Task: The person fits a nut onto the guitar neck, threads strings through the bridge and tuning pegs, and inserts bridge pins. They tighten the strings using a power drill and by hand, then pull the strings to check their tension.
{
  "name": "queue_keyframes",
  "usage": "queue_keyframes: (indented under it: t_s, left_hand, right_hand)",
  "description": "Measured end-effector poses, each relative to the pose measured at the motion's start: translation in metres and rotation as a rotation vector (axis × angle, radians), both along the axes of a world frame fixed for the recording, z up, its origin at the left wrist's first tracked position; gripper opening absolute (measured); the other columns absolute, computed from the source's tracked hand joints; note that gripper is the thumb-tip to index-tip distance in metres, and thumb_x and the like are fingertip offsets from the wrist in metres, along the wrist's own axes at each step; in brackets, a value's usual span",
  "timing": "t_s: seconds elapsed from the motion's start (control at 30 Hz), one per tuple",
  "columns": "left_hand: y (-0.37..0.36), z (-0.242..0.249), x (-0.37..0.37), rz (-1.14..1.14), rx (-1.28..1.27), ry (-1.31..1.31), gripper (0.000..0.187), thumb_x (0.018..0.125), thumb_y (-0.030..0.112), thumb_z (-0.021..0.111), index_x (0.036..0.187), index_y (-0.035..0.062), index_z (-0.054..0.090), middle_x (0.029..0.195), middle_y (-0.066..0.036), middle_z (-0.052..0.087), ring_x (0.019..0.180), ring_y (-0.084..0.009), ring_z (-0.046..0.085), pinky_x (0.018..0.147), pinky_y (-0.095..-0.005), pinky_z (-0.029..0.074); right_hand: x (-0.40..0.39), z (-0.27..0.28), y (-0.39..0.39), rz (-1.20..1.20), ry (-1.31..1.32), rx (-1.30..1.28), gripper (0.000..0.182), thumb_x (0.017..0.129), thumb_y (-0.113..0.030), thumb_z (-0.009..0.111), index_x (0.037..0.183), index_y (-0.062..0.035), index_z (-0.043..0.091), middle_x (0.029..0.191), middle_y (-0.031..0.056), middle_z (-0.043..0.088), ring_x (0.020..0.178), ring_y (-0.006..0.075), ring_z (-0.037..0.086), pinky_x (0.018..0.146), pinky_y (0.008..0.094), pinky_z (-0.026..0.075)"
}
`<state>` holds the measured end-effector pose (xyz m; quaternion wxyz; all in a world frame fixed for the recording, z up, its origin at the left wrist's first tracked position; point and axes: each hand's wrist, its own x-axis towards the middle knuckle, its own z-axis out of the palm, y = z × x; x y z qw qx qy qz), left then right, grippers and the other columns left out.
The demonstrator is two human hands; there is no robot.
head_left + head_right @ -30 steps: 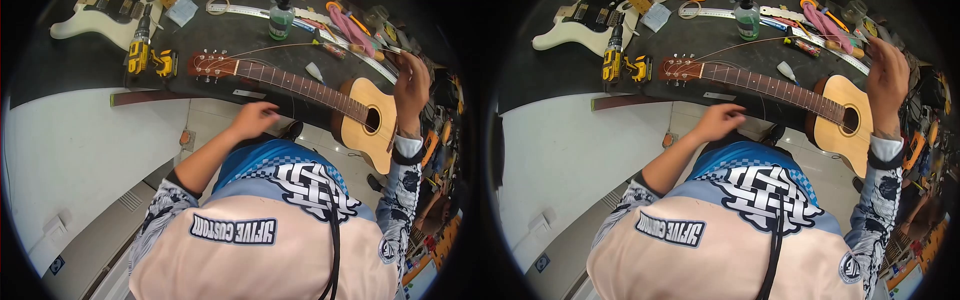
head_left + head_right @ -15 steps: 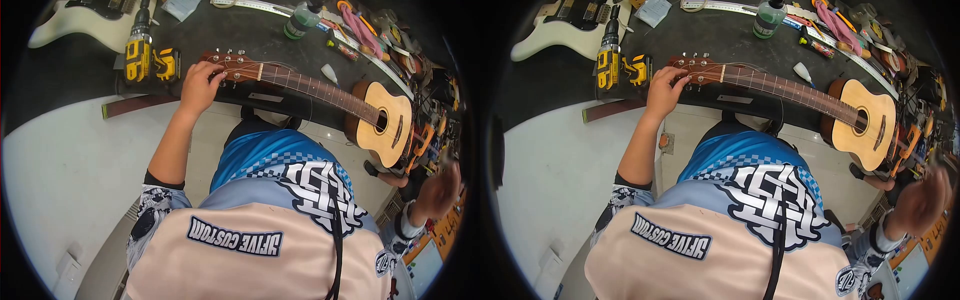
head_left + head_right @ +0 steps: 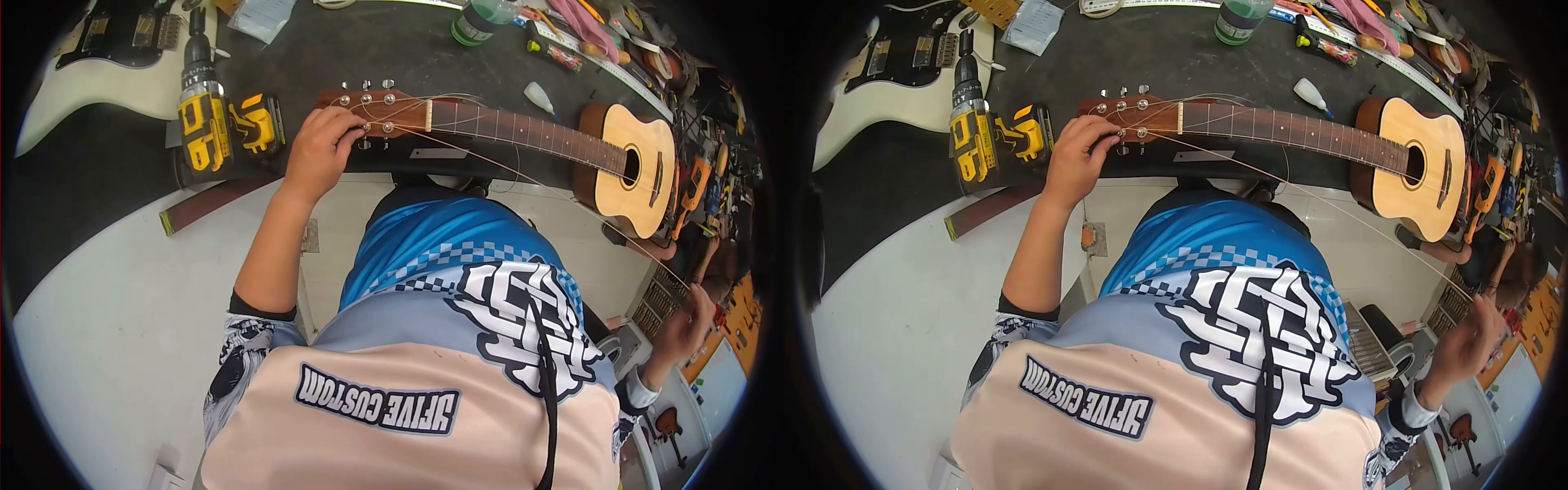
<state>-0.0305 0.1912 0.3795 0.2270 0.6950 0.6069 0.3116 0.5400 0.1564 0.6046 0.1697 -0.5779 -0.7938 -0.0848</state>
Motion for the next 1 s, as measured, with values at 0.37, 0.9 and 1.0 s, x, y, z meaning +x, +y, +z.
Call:
queue_keyframes:
  t_s: [0.37, 0.9, 1.0]
  left_hand:
    - [0.015, -0.003, -0.014, -0.170, -0.044, 0.022, 0.017, 0.087, 0.000, 0.071, 0.103, 0.0034, 0.069, 0.104, -0.008, 0.067, 0.101, -0.0307, 0.060, 0.089, -0.0394, 0.048]
    - [0.012, -0.001, -0.017, -0.134, 0.033, 0.023, 0.019, 0.088, 0.001, 0.071, 0.106, 0.0050, 0.069, 0.104, -0.009, 0.068, 0.100, -0.0312, 0.062, 0.088, -0.0404, 0.051]
    - [0.012, -0.003, -0.013, -0.083, 0.012, 0.047, 0.021, 0.087, -0.001, 0.071, 0.107, 0.0043, 0.070, 0.105, -0.009, 0.069, 0.098, -0.0290, 0.064, 0.085, -0.0387, 0.052]
  right_hand:
    - [0.093, -0.093, 0.027, -0.280, 0.357, -0.395, 0.018, 0.105, -0.009, 0.062, 0.119, 0.0014, 0.067, 0.106, 0.0028, 0.068, 0.096, 0.0087, 0.060, 0.087, 0.0234, 0.048]
    - [0.108, -0.058, 0.114, -0.075, 0.401, -0.276, 0.024, 0.108, -0.011, 0.059, 0.126, 0.0016, 0.066, 0.117, 0.0034, 0.068, 0.106, 0.0091, 0.063, 0.095, 0.0242, 0.049]
    - [0.101, -0.052, 0.103, -0.083, 0.453, -0.222, 0.022, 0.108, -0.010, 0.058, 0.125, 0.0010, 0.066, 0.117, 0.0043, 0.068, 0.107, 0.0100, 0.064, 0.096, 0.0240, 0.049]
